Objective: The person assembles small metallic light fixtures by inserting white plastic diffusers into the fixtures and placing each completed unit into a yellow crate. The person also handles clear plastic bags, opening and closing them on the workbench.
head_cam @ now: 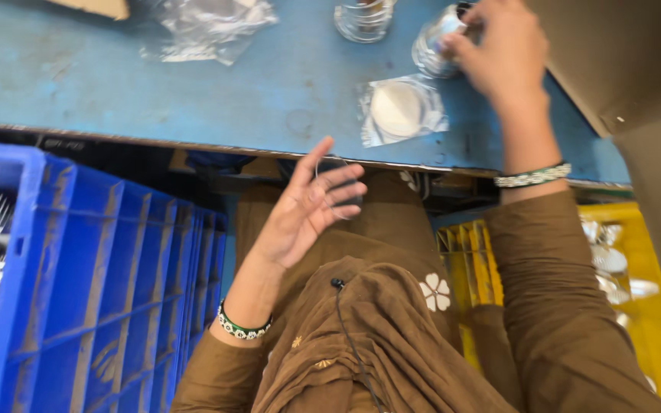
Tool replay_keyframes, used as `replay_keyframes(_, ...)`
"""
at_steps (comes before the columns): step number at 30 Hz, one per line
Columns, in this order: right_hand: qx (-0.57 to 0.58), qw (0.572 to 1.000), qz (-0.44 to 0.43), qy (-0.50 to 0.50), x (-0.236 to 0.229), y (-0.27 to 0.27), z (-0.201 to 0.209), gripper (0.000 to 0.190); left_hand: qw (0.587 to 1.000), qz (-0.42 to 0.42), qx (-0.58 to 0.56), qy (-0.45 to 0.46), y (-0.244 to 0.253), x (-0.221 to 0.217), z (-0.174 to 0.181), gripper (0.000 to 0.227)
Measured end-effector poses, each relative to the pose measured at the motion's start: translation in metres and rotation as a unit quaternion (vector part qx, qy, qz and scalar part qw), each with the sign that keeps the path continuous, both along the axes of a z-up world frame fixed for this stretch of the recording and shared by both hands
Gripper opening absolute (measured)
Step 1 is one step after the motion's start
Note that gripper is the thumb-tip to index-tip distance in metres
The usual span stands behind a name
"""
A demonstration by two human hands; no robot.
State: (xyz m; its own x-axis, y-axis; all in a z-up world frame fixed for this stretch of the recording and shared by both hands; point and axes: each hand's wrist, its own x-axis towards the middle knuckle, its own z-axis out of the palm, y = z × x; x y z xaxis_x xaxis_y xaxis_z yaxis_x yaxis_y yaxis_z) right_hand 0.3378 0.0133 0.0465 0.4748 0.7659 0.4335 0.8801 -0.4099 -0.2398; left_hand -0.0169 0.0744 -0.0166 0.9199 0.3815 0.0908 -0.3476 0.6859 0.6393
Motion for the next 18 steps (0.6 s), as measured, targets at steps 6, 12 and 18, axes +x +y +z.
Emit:
replay_keyframes(6,0.031,0.999,0.037,0.011,0.032,-0.012,-0.007,0.026,0.994,-0.062,-0.073,-0.058,-0.007,0.004,-0.007,0.086)
replay_keyframes(12,0.014,0.996,0.049,-0.074,0.033,-0.025,-0.013,0.027,0.993,-0.082,-0.06,-0.06,-0.006,0.011,-0.012,0.091)
replay_keyframes(18,0.03,0.989,0.048,-0.137,0.02,-0.024,0.001,0.028,0.993,-0.075,-0.069,-0.053,-0.012,0.01,-0.014,0.085)
